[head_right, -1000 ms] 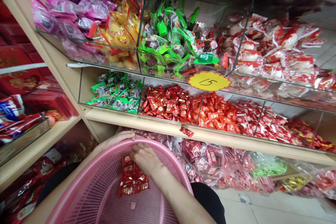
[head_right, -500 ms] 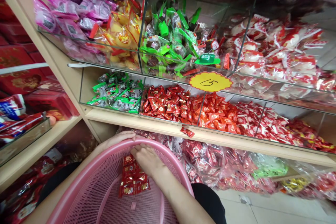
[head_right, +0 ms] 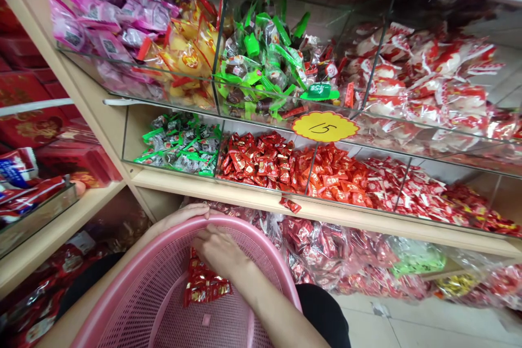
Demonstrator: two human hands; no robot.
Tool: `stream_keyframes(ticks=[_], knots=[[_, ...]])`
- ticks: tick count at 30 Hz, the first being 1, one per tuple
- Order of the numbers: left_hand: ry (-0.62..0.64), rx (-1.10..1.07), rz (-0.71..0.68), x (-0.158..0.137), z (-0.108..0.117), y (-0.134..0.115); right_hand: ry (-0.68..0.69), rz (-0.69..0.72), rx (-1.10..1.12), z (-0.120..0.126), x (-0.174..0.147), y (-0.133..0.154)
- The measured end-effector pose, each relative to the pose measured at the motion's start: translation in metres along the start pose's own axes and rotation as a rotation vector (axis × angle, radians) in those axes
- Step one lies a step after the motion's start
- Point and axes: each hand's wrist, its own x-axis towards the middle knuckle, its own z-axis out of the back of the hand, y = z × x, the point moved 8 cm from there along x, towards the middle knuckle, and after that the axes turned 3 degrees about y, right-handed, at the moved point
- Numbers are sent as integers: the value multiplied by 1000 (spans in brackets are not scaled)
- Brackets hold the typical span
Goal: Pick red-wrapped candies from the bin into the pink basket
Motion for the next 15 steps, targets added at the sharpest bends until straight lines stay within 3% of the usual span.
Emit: stream_keyframes(ticks=[15], knots=[[-17,58,-38,-1,3,-4,8,-49,43,-10,5,-6]])
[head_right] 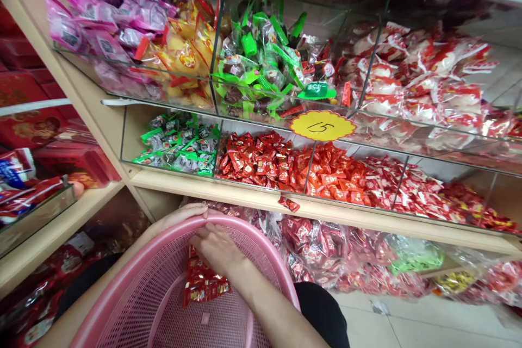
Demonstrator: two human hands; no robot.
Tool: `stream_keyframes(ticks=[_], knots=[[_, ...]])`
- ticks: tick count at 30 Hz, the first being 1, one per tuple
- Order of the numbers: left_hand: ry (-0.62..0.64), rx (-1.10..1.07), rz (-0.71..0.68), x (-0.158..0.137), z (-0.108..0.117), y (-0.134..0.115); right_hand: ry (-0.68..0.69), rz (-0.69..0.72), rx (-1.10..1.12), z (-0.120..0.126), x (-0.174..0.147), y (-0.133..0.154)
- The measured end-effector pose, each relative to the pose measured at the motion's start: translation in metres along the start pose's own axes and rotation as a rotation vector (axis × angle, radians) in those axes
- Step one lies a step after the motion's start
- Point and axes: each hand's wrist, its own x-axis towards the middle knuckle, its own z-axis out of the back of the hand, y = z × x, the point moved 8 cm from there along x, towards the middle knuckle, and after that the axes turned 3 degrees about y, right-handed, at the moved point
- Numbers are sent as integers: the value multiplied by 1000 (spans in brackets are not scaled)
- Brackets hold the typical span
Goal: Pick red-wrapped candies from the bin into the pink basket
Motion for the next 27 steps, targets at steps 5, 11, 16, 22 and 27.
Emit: stream_keyframes(ticks=[5,11,16,22,27], knots=[[3,-5,-1,-1,0,0,-62,45,184,9,0,2],[8,-39,-5,-1,0,3,-40,22,168,7,0,0],[16,-76,7,0,-1,5,-19,-8,47,3,-1,-2],[14,-102,25,-2,-4,1,12,-26,-8,3,-2,-1],[29,-123,38,-2,-5,-1,17,-36,-32,1,-2,-2]])
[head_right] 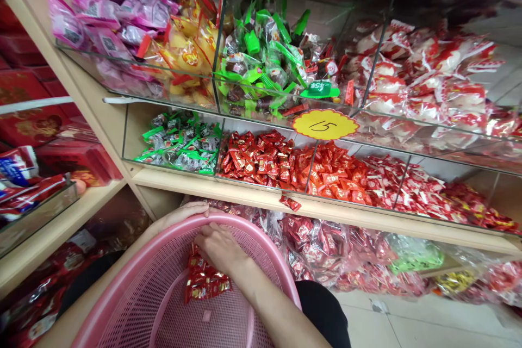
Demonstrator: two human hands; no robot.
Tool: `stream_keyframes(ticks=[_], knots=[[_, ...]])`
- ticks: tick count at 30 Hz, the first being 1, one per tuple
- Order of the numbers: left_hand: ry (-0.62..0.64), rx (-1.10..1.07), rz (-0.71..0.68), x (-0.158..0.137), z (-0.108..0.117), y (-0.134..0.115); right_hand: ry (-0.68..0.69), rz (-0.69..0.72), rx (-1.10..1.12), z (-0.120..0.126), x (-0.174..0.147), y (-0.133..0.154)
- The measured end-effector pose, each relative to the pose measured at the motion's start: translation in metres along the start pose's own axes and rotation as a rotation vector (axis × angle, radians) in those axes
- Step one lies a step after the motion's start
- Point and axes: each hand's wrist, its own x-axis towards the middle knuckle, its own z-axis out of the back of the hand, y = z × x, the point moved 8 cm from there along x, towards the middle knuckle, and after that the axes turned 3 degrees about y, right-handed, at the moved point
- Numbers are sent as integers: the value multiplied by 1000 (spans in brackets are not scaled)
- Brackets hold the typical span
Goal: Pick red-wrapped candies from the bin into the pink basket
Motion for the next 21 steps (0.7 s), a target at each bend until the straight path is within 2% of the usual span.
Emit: stream_keyframes(ticks=[8,12,21], knots=[[-28,52,-6,-2,-2,-6,-36,37,-30,1,-3,10],[-22,105,-22,-2,-2,-9,0,56,-42,-1,-4,17],[-39,62,5,-1,4,5,57,-1,-50,-4,-5,11]])
